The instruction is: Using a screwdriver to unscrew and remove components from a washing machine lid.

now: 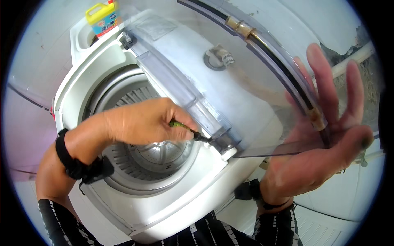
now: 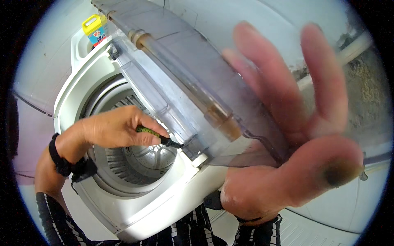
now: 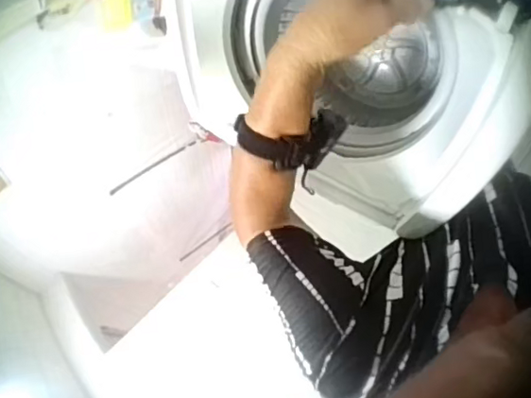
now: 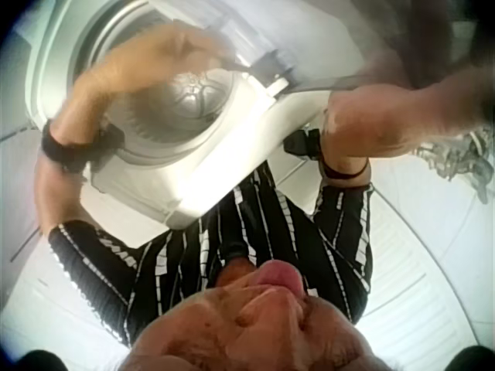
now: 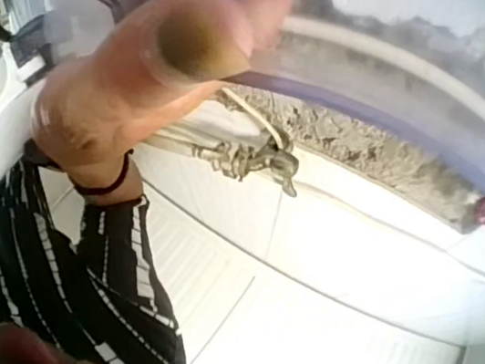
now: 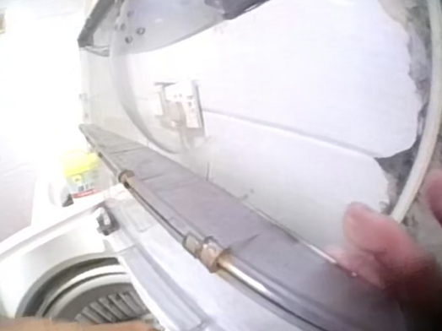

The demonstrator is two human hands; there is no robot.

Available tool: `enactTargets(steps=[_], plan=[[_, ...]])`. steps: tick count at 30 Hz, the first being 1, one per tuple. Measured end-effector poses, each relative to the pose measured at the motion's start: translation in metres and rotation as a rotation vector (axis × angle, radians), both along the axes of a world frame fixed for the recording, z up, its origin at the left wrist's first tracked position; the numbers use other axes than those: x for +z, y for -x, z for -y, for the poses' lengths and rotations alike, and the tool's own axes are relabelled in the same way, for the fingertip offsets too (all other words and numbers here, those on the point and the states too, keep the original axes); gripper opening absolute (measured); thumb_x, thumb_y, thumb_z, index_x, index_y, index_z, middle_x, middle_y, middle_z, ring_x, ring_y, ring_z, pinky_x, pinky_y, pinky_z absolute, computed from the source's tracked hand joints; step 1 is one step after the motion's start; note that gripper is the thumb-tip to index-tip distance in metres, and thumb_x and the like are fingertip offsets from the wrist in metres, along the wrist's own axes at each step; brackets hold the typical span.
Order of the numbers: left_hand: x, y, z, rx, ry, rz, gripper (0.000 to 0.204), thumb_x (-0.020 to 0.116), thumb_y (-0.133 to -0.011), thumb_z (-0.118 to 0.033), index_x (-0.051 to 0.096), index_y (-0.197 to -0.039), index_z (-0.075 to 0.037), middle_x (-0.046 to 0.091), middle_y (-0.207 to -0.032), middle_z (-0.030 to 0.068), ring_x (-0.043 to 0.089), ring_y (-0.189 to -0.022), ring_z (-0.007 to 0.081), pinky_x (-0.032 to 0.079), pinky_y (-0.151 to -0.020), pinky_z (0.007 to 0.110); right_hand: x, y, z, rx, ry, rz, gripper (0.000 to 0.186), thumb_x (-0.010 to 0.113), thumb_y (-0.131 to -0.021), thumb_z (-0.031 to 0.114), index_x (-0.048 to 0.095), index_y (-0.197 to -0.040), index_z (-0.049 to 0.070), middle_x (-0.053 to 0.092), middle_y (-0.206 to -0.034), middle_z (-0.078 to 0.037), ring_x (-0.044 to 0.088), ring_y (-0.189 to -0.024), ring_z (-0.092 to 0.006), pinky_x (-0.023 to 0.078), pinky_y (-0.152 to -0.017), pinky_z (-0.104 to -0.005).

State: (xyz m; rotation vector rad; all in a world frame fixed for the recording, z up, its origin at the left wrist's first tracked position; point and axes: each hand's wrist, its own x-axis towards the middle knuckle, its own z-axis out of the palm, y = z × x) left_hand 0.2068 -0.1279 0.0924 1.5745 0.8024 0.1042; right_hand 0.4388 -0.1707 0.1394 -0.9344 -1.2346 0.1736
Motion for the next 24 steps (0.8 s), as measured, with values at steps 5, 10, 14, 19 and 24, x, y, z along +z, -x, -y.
enactTargets(steps=[5,10,14,19,24], plan=[[0.013,-0.009,-0.016,-0.114,-0.109,-0.091,0.034,0.074,-0.096,-0.015,0.071,-0.126,0.000,0.078,-0.109,0.0109,0.072,-0.099,0.0180,0.055,-0.090,0.032,-0.004,-0.002,0.001,0.122,-0.027,-0.117,0.079,0.028,-0.105,0.063,0.045,-0.148,-0.001,0.066,-0.127,-0.032,0.071,-0.113,-0.0410,0.064,-0.092,-0.0480],[0.033,-0.020,-0.009,-0.240,-0.492,-0.244,0.031,0.076,-0.089,-0.014,0.075,-0.119,-0.004,0.077,-0.101,0.0145,0.074,-0.092,0.0277,0.056,-0.085,0.035,-0.004,-0.004,0.002,0.282,-0.051,-0.117,0.078,0.029,-0.105,0.064,0.044,-0.150,0.002,0.065,-0.129,-0.031,0.069,-0.116,-0.0408,0.061,-0.097,-0.0509],[0.040,-0.027,0.003,-0.235,-0.683,-0.359,0.027,0.076,-0.084,-0.014,0.078,-0.110,-0.007,0.076,-0.095,0.0148,0.072,-0.090,0.0328,0.056,-0.081,0.039,-0.004,0.000,0.003,0.111,0.003,-0.142,0.078,0.029,-0.104,0.064,0.043,-0.150,0.003,0.065,-0.130,-0.030,0.069,-0.116,-0.0410,0.061,-0.097,-0.0513],[0.041,-0.027,0.012,-0.196,-0.768,-0.373,0.021,0.071,-0.085,-0.016,0.079,-0.103,-0.008,0.075,-0.087,0.0157,0.073,-0.089,0.0337,0.057,-0.082,0.042,-0.003,-0.004,0.003,0.192,-0.024,-0.088,0.078,0.029,-0.104,0.065,0.042,-0.150,0.003,0.065,-0.130,-0.030,0.068,-0.117,-0.0409,0.061,-0.097,-0.0521],[0.033,-0.028,0.014,-0.153,-0.767,-0.318,0.023,0.074,-0.083,-0.013,0.077,-0.104,-0.006,0.074,-0.087,0.0154,0.071,-0.084,0.0345,0.056,-0.076,0.042,-0.007,-0.009,0.004,0.301,-0.054,-0.113,0.079,0.029,-0.104,0.065,0.042,-0.151,0.003,0.065,-0.131,-0.030,0.068,-0.117,-0.0410,0.061,-0.097,-0.0520]])
